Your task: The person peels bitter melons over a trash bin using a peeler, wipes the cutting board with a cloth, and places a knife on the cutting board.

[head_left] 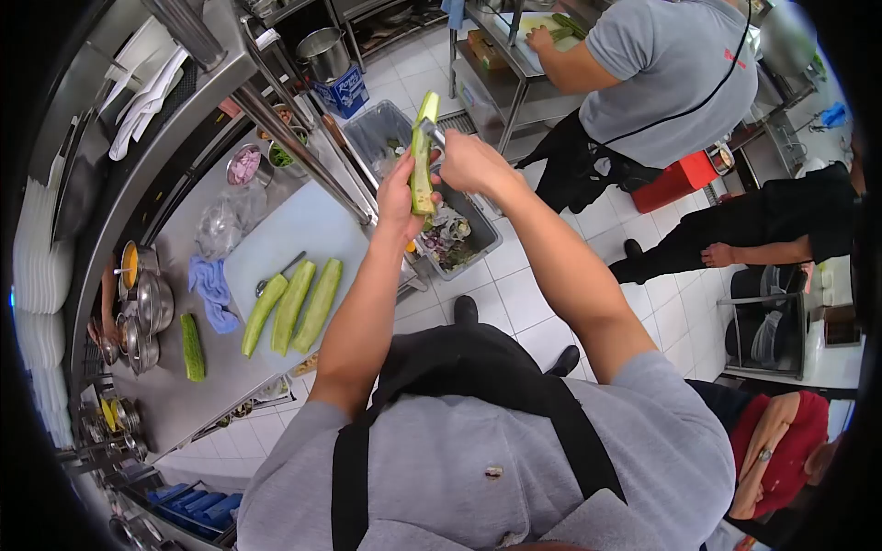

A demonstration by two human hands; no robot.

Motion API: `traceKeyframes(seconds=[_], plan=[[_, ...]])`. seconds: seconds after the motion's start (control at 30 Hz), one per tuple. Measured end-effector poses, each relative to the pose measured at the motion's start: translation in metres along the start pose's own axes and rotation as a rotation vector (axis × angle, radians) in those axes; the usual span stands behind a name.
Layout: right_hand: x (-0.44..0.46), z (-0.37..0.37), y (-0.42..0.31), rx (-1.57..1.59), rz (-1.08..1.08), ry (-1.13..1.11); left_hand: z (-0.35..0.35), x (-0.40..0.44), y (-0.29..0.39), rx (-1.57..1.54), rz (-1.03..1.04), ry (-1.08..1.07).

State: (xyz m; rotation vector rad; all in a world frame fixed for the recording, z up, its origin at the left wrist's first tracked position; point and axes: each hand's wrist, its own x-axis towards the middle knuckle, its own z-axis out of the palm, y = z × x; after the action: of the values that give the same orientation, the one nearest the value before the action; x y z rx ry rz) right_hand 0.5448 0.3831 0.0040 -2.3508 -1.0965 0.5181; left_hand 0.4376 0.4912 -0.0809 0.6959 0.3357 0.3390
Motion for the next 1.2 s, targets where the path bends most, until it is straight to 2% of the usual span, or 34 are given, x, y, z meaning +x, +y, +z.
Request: traceKeyframes(seconds=[0.07,0.17,0.23,0.33,0.43,0.63,0.73,0.87,0.93,1.13,1.2], plan=[[0.024,-0.004,0.002,-0.041,0.026,-0.006,0.009,0.006,0.001,0.195,0.110,0.066],[0.048,-0.005,0.004,-0.080,0.014,0.002,0.004,0.031,0.008,0.362,0.136,0.106],[0.055,-0.014,-0.007,-0.052,-0.017,-0.242,-0.004,0.044,0.014,0.371,0.145,0.144],[0.069,-0.007,-0.015,-0.163,-0.043,-0.293,-0.020,0.059,0.025,0.335,0.126,0.209],[0.059,0.003,-0.027,-0.158,-0.074,-0.410,-0.035,0.072,0.043,0.343,0.147,0.154],[0.067,-0.004,-0.042,-0.143,-0.061,-0.365,-0.035,0.078,0.061,0.421,0.051,0.193],[0.071,0.004,-0.043,-0.123,-0.058,-0.447,-0.045,0.104,0.061,0.410,0.086,0.147],[0.079,0.017,-0.025,-0.098,0.002,-0.421,-0.045,0.118,0.045,0.359,0.059,0.143],[0.082,0.021,-0.014,-0.126,-0.004,-0.499,-0.054,0.130,0.034,0.397,0.047,0.156],[0.089,0.015,0.014,-0.068,-0.034,-0.512,-0.058,0.145,0.015,0.439,-0.041,0.216],[0.101,0.014,0.022,-0.035,-0.017,-0.460,-0.055,0.157,0.013,0.210,-0.023,0.254]])
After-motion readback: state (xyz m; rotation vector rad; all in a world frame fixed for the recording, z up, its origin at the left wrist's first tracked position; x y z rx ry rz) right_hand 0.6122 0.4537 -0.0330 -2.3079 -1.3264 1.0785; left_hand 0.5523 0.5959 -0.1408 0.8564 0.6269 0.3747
